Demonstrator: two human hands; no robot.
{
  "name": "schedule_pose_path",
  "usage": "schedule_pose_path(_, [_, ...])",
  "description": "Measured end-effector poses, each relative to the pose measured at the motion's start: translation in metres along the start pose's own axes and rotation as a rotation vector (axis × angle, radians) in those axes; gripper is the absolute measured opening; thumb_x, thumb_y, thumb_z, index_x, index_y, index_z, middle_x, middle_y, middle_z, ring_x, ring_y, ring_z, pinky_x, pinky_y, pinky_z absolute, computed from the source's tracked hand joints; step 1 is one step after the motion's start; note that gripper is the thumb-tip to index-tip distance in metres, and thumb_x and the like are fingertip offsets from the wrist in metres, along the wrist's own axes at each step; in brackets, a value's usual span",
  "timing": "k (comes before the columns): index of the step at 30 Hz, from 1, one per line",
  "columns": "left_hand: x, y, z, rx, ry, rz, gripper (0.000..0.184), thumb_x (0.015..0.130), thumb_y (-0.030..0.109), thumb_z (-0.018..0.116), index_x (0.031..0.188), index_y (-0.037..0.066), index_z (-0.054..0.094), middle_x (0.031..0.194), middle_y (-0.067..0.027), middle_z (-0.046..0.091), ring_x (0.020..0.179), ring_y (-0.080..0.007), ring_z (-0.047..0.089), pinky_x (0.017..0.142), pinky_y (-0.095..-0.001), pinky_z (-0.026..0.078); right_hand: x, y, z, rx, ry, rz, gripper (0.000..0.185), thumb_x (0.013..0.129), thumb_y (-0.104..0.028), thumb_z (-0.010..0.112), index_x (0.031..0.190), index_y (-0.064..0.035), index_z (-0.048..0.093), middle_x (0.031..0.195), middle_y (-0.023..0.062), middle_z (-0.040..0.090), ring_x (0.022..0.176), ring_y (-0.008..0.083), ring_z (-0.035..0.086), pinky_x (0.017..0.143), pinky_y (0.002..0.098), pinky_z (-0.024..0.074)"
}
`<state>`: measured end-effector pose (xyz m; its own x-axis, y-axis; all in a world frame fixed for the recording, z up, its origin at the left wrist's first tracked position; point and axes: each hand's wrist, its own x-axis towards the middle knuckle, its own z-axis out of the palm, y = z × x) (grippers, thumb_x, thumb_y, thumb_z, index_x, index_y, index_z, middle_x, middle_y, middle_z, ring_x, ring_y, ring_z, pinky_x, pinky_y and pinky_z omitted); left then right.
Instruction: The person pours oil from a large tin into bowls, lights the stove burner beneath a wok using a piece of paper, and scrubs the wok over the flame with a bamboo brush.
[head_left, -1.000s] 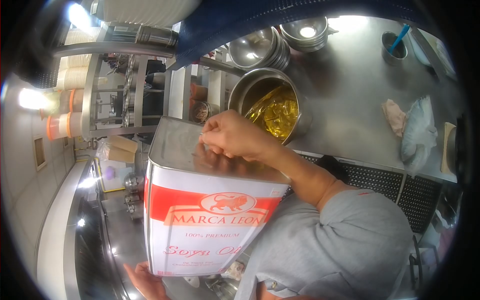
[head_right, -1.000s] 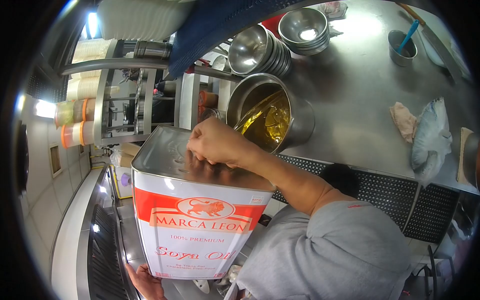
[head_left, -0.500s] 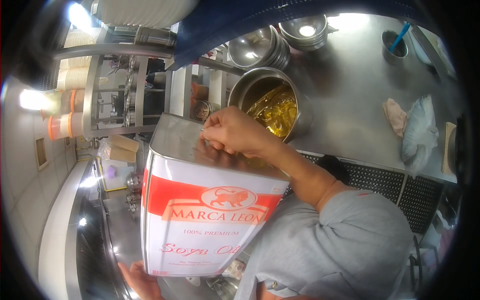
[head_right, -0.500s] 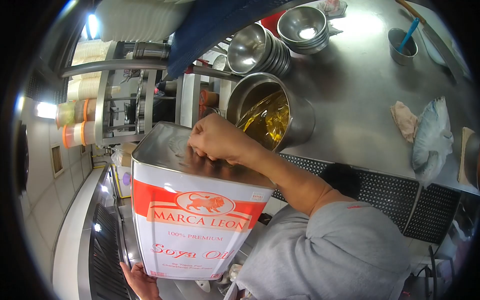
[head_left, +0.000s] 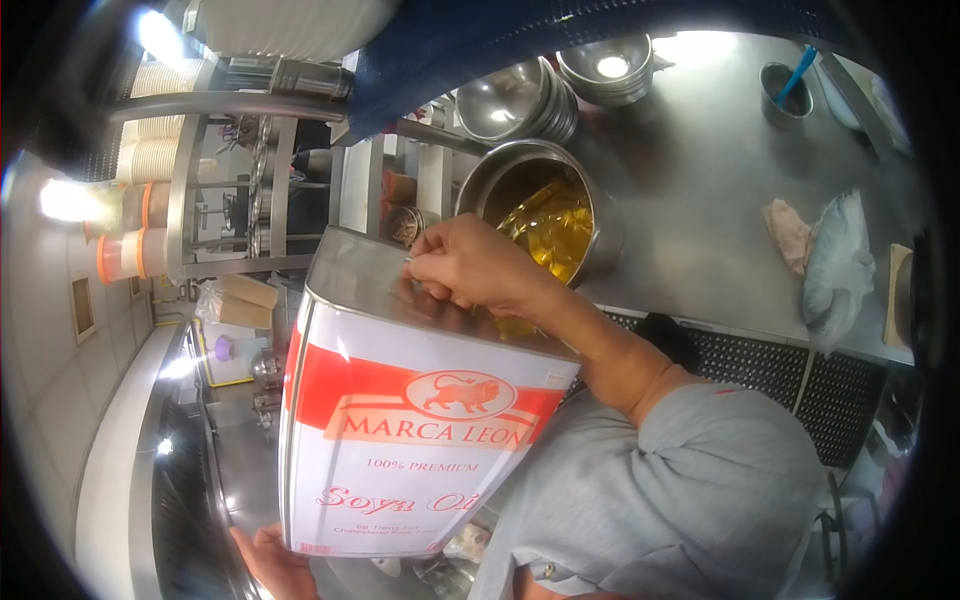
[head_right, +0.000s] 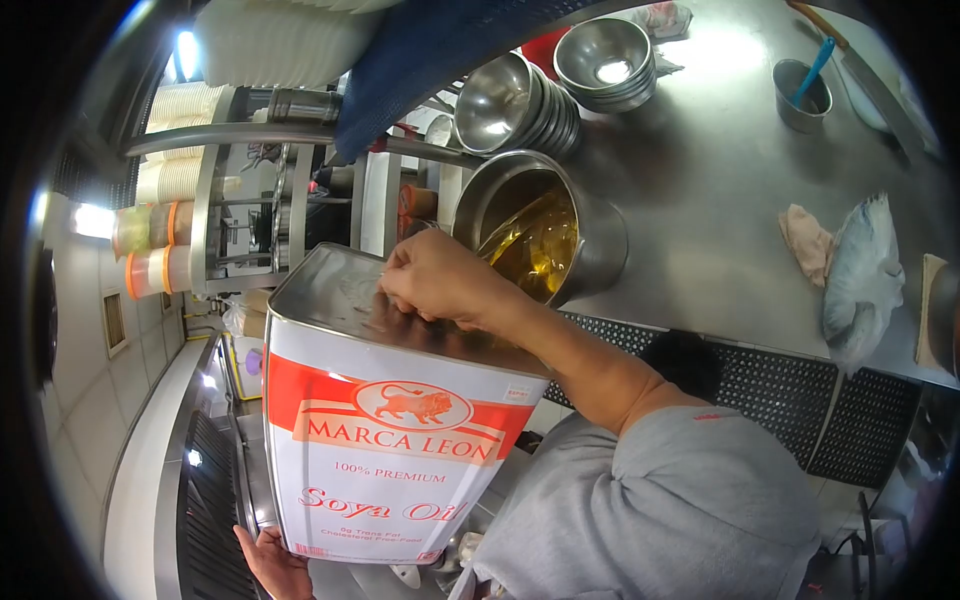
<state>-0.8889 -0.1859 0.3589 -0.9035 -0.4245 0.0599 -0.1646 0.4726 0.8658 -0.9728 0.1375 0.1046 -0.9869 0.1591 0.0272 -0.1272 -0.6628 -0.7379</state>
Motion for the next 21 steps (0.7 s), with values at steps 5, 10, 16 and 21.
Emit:
schedule_pose_path(5, [0.004, -0.003, -0.005, 0.011, -0.024, 0.024, 0.048, 0.093, 0.056, 0.052, 0.117, 0.014, 0.055, 0.077, -0.0031, 0.059, 0.057, -0.0095, 0.046, 0.051, -0.0242, 0.033, 0.000, 0.002, 0.000, 0.024, 0.001, 0.012, 0.019, 0.085, -0.018, 0.064, 0.082, 0.0010, 0.064, 0.060, -0.0001, 0.055, 0.048, 0.0046, 0.043, 0.041, 0.0212, 0.0303])
schedule_pose_path(10, [0.000, -0.005, 0.000, -0.010, 0.057, 0.034, 0.045, 0.094, 0.053, 0.052, 0.115, 0.014, 0.057, 0.076, -0.0024, 0.059, 0.061, -0.0115, 0.049, 0.056, -0.0269, 0.037, 0.002, 0.005, 0.001, 0.034, -0.011, 0.003, 0.020, 0.085, -0.018, 0.064, 0.082, 0.0014, 0.063, 0.060, -0.0002, 0.055, 0.047, 0.0042, 0.042, 0.041, 0.0209, 0.0296])
schedule_pose_path(16, [-0.002, -0.002, 0.003, -0.043, 0.050, 0.027, 0.044, 0.094, 0.052, 0.051, 0.111, 0.012, 0.060, 0.075, -0.0021, 0.059, 0.064, -0.0128, 0.050, 0.058, -0.0288, 0.038, -0.001, -0.001, 0.000, 0.007, -0.002, 0.005, 0.020, 0.085, -0.018, 0.065, 0.081, 0.0009, 0.064, 0.060, -0.0005, 0.054, 0.048, 0.0042, 0.042, 0.041, 0.0206, 0.0295])
schedule_pose_path(21, [0.007, -0.005, -0.013, -0.027, 0.045, 0.031, 0.044, 0.094, 0.052, 0.051, 0.092, 0.010, 0.063, 0.066, -0.0004, 0.056, 0.057, -0.0120, 0.047, 0.054, -0.0267, 0.035, 0.000, 0.001, 0.001, 0.012, 0.010, 0.007, 0.020, 0.084, -0.019, 0.065, 0.081, 0.0005, 0.064, 0.060, -0.0006, 0.055, 0.049, 0.0044, 0.043, 0.042, 0.0203, 0.0302])
